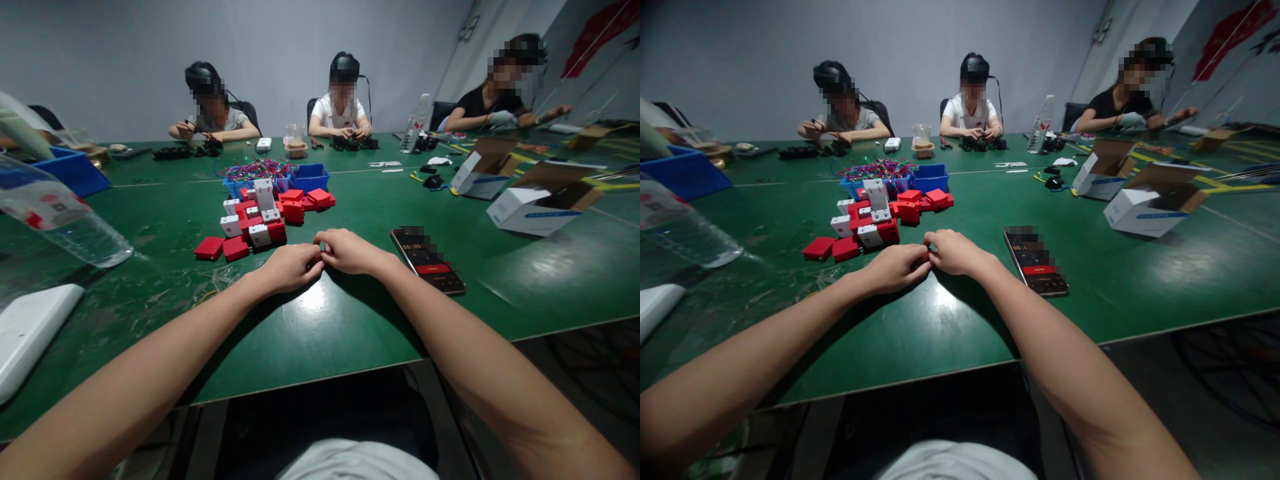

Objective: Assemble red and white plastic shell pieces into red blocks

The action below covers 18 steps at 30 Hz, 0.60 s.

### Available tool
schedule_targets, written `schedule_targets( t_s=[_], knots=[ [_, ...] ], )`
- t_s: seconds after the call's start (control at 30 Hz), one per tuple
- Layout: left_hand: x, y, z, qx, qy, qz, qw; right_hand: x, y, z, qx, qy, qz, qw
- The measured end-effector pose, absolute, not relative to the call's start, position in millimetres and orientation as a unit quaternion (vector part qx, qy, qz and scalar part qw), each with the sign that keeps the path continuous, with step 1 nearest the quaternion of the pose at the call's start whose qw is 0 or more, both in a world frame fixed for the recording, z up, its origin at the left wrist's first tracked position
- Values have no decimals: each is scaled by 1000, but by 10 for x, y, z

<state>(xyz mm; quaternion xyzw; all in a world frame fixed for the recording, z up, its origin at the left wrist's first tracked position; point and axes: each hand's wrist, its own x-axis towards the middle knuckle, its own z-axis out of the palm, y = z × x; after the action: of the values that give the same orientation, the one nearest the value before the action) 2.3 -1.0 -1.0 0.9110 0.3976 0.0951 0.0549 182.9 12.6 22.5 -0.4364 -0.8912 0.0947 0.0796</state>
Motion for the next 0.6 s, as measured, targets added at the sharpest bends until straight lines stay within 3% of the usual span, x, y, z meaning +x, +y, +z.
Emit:
schedule_targets(
  t_s=[0.6],
  knots=[
    [10,-15,-16,910,398,96,58,1835,136,201,-430,-894,92,86]
  ],
)
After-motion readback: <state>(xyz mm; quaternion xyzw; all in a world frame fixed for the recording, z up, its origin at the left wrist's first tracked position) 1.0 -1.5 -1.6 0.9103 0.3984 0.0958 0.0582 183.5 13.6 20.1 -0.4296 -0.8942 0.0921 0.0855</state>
